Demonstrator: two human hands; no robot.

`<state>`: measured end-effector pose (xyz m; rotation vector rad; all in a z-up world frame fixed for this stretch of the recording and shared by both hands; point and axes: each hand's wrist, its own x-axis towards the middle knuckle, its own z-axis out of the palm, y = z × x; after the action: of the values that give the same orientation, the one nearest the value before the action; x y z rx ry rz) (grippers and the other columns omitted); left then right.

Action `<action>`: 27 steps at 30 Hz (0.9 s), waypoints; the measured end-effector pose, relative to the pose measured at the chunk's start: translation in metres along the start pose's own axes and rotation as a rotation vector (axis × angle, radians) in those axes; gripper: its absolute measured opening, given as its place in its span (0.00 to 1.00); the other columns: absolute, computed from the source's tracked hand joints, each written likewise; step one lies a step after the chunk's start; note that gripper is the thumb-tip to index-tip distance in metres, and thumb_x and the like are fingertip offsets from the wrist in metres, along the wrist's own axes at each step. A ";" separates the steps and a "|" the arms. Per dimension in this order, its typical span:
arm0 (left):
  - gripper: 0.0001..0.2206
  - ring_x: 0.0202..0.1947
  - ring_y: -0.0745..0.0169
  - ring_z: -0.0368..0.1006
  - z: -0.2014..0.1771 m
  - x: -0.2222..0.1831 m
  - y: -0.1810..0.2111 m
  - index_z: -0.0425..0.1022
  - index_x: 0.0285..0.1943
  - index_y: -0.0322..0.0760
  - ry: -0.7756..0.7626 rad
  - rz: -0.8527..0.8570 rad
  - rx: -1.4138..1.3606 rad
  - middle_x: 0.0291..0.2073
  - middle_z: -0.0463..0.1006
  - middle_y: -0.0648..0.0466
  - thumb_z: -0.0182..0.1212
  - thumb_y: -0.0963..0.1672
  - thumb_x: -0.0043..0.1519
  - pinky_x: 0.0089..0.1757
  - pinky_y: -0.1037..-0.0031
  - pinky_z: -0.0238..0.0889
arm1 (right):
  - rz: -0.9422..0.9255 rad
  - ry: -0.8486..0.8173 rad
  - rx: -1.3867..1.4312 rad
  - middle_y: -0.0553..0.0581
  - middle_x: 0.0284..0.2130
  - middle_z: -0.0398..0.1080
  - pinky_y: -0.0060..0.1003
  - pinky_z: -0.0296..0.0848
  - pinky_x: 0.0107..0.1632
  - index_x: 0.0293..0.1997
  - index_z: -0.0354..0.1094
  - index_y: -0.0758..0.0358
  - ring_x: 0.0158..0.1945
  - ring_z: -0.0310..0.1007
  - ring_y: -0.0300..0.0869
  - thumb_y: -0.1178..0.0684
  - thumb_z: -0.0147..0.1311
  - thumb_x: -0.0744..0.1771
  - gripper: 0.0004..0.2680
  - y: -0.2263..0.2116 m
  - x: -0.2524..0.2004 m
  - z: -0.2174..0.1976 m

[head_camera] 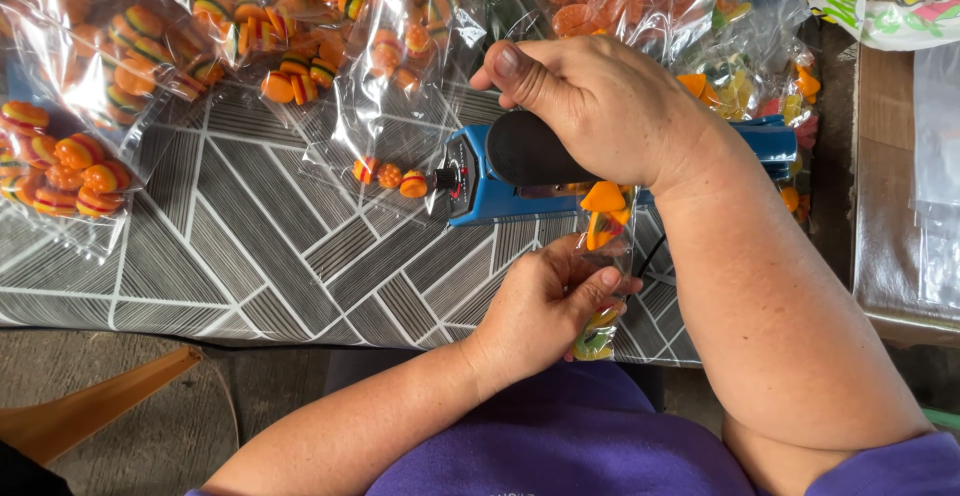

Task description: Sealing small plastic bags filled with orange candies using a manual heat sealer.

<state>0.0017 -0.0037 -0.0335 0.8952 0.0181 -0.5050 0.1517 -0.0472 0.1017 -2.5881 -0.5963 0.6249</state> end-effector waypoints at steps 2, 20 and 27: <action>0.14 0.52 0.57 0.81 0.000 0.000 0.000 0.69 0.60 0.30 0.002 -0.005 0.012 0.43 0.83 0.43 0.55 0.42 0.68 0.48 0.73 0.79 | 0.004 -0.002 -0.010 0.48 0.41 0.79 0.41 0.67 0.50 0.52 0.77 0.43 0.49 0.78 0.41 0.21 0.20 0.61 0.33 0.001 0.001 0.000; 0.20 0.44 0.55 0.83 -0.007 -0.003 0.013 0.66 0.65 0.37 -0.052 -0.077 0.098 0.49 0.84 0.43 0.58 0.45 0.65 0.16 0.79 0.68 | 0.097 -0.073 -0.048 0.43 0.42 0.78 0.41 0.64 0.54 0.54 0.76 0.39 0.50 0.76 0.39 0.21 0.18 0.60 0.34 -0.007 0.002 -0.003; 0.20 0.26 0.66 0.77 -0.009 -0.005 0.015 0.65 0.64 0.36 -0.069 0.011 0.226 0.47 0.84 0.50 0.58 0.46 0.65 0.16 0.78 0.68 | 0.061 -0.047 -0.036 0.44 0.41 0.78 0.40 0.65 0.52 0.53 0.76 0.40 0.48 0.76 0.39 0.21 0.19 0.61 0.33 -0.004 0.002 -0.002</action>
<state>0.0057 0.0129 -0.0270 1.0979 -0.1086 -0.5340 0.1527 -0.0433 0.1043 -2.6402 -0.5497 0.7029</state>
